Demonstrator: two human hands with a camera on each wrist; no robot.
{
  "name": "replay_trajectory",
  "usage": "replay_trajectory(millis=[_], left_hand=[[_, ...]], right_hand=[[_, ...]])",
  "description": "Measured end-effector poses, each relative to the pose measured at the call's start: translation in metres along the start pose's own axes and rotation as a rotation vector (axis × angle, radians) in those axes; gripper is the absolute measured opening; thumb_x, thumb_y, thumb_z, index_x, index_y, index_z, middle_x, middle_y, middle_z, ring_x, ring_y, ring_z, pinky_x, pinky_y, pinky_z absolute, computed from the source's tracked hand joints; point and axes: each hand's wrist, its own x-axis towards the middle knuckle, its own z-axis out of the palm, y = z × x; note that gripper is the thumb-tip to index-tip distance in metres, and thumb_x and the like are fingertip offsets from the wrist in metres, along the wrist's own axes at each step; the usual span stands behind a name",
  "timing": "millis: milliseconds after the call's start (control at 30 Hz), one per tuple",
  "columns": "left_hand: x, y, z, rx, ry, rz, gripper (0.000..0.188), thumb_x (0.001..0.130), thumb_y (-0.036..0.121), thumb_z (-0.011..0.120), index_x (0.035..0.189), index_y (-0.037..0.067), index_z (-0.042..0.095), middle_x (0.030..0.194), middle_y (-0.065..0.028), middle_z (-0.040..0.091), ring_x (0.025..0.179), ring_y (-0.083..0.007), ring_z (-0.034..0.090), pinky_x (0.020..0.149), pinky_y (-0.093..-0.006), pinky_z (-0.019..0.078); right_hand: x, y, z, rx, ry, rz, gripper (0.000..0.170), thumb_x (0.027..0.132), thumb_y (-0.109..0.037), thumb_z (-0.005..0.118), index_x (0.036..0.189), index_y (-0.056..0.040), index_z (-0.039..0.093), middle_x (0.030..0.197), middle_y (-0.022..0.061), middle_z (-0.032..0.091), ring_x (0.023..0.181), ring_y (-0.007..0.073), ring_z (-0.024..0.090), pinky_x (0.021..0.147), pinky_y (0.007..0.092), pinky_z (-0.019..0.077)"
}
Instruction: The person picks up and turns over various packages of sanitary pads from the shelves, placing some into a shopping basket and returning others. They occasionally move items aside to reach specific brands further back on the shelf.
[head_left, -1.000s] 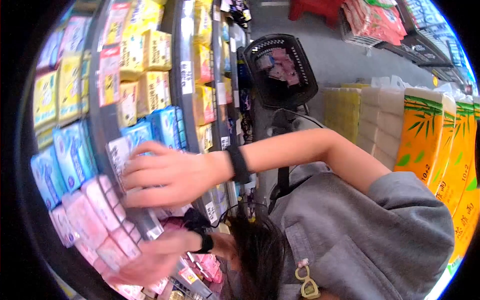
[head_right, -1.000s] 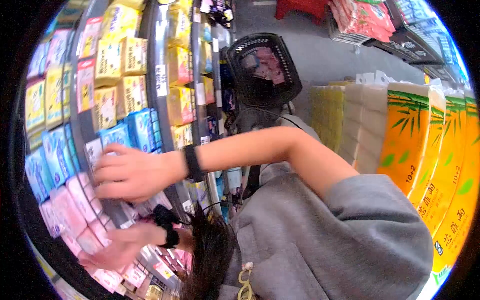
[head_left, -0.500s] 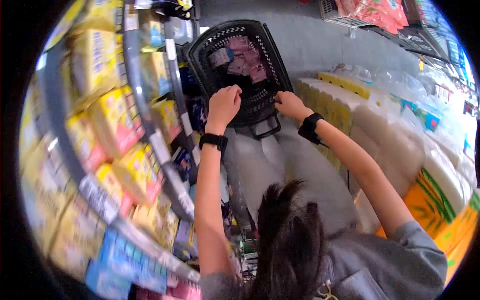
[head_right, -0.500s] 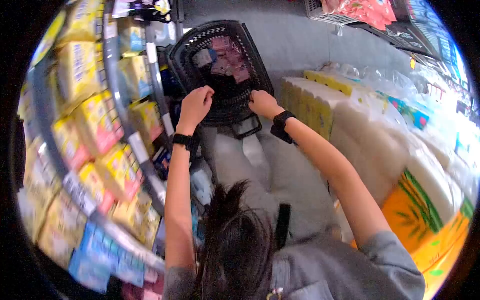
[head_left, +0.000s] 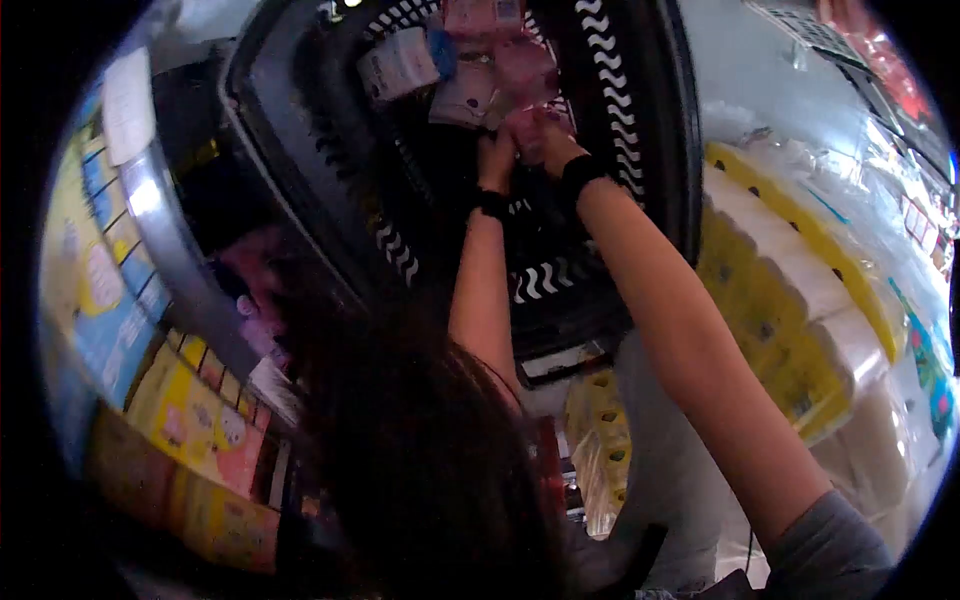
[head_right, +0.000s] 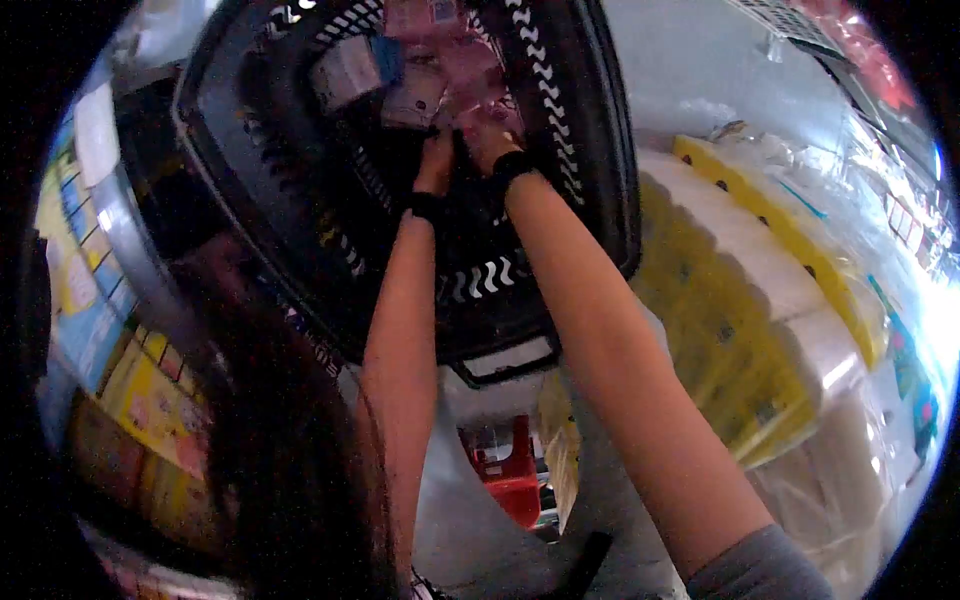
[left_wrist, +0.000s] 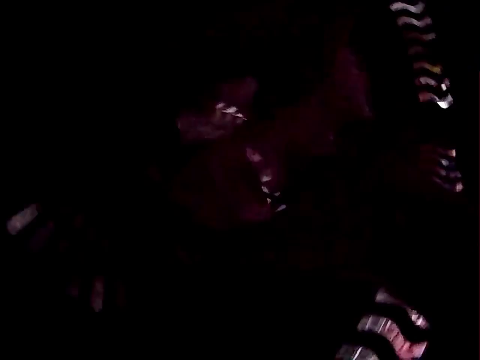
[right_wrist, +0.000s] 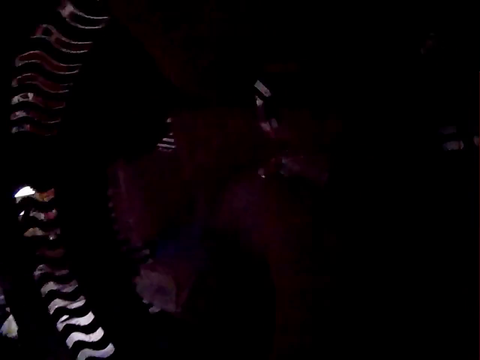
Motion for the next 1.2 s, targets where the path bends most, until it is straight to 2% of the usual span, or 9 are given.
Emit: replay_trajectory(millis=[67, 200, 300, 367, 400, 467, 800, 1067, 1200], left_hand=[[0.012, -0.002, 0.001, -0.316, -0.223, -0.237, 0.049, 0.086, 0.037, 0.058, 0.118, 0.001, 0.053, 0.11, -0.0118, 0.059, 0.095, -0.0251, 0.055, 0.076, -0.0403, 0.0447], [0.025, -0.017, 0.014, -0.241, -0.26, -0.127, 0.04, 0.088, 0.032, 0.057, 0.118, 0.005, 0.055, 0.111, -0.007, 0.058, 0.095, -0.0196, 0.056, 0.074, -0.0368, 0.047], [-0.011, -0.016, 0.008, -0.26, -0.247, 0.028, 0.036, 0.087, 0.025, 0.058, 0.117, 0.004, 0.055, 0.11, -0.0064, 0.059, 0.094, -0.0187, 0.057, 0.076, -0.0348, 0.0487], [-0.057, -0.01, -0.016, -0.096, -0.362, 0.328, 0.035, 0.086, 0.017, 0.059, 0.118, 0.002, 0.054, 0.109, -0.007, 0.059, 0.095, -0.019, 0.057, 0.079, -0.0345, 0.0493], [-0.085, 0.013, -0.022, -0.217, -0.353, 0.123, 0.037, 0.084, 0.012, 0.06, 0.118, 0.001, 0.053, 0.11, -0.0076, 0.058, 0.096, -0.0196, 0.057, 0.081, -0.0347, 0.0492], [-0.15, 0.064, -0.032, -0.458, -0.329, -0.279, 0.042, 0.08, 0.003, 0.062, 0.12, -0.001, 0.049, 0.11, -0.0088, 0.058, 0.098, -0.0209, 0.058, 0.084, -0.035, 0.0489], [-0.576, 0.272, -0.052, -0.462, -0.176, 0.524, 0.071, 0.066, -0.006, 0.069, 0.131, 0.004, 0.042, 0.123, -0.0085, 0.054, 0.111, -0.02, 0.053, 0.094, -0.0341, 0.0448], [-0.812, 0.275, -0.022, -0.294, 0.312, 1.015, 0.072, 0.077, 0.015, 0.072, 0.136, -0.002, 0.034, 0.126, -0.0107, 0.048, 0.111, -0.018, 0.05, 0.093, -0.0315, 0.0423], [-0.891, 0.256, -0.001, -0.299, 0.344, 1.458, 0.068, 0.079, 0.02, 0.061, 0.136, -0.004, 0.033, 0.131, -0.015, 0.045, 0.115, -0.0238, 0.047, 0.098, -0.0364, 0.0362]], right_hand=[[0.014, 0.012, 0.026, 0.337, 0.063, 0.251, 0.051, 0.078, -0.022, 0.064, 0.124, -0.007, 0.046, 0.119, 0.0142, 0.054, 0.109, 0.0255, 0.052, 0.089, 0.0353, 0.0455], [0.001, -0.008, 0.008, 1.48, 0.241, 0.625, 0.036, 0.087, -0.022, 0.057, 0.122, -0.0149, 0.05, 0.11, 0.0078, 0.057, 0.095, 0.0199, 0.058, 0.074, 0.035, 0.0509], [-0.027, -0.018, 0.002, 1.177, 0.191, 0.477, 0.034, 0.089, -0.034, 0.056, 0.118, -0.0161, 0.052, 0.109, 0.0047, 0.057, 0.09, 0.0178, 0.059, 0.067, 0.0314, 0.0512], [-0.078, -0.073, -0.047, 1.334, 0.163, 0.751, 0.037, 0.088, -0.038, 0.059, 0.116, -0.0144, 0.053, 0.109, 0.0042, 0.056, 0.09, 0.0171, 0.059, 0.066, 0.0291, 0.0509], [-0.108, -0.091, -0.067, 1.441, 0.057, 0.48, 0.067, 0.076, -0.034, 0.073, 0.125, -0.0074, 0.037, 0.114, 0.007, 0.051, 0.085, 0.0124, 0.056, 0.069, 0.0293, 0.0478], [-0.163, -0.15, -0.103, 1.279, 0.263, 0.527, 0.076, 0.073, -0.033, 0.076, 0.128, -0.0064, 0.03, 0.114, 0.0099, 0.05, 0.091, 0.0156, 0.056, 0.069, 0.0299, 0.0497], [-0.42, -0.411, -0.34, 1.123, 0.015, -0.149, 0.072, 0.078, -0.015, 0.072, 0.136, -0.0111, 0.029, 0.112, 0.0116, 0.056, 0.106, 0.017, 0.054, 0.09, 0.032, 0.0435], [-0.569, -0.518, -0.349, 1.254, -0.094, -0.524, 0.06, 0.085, -0.018, 0.065, 0.133, -0.006, 0.031, 0.115, 0.0076, 0.054, 0.108, 0.0139, 0.052, 0.09, 0.0324, 0.0436], [-0.612, -0.539, -0.341, 1.806, -0.975, -0.397, 0.06, 0.092, -0.047, 0.038, 0.133, -0.0026, 0.039, 0.128, 0.0146, 0.05, 0.109, 0.0297, 0.052, 0.092, 0.0413, 0.0419]])
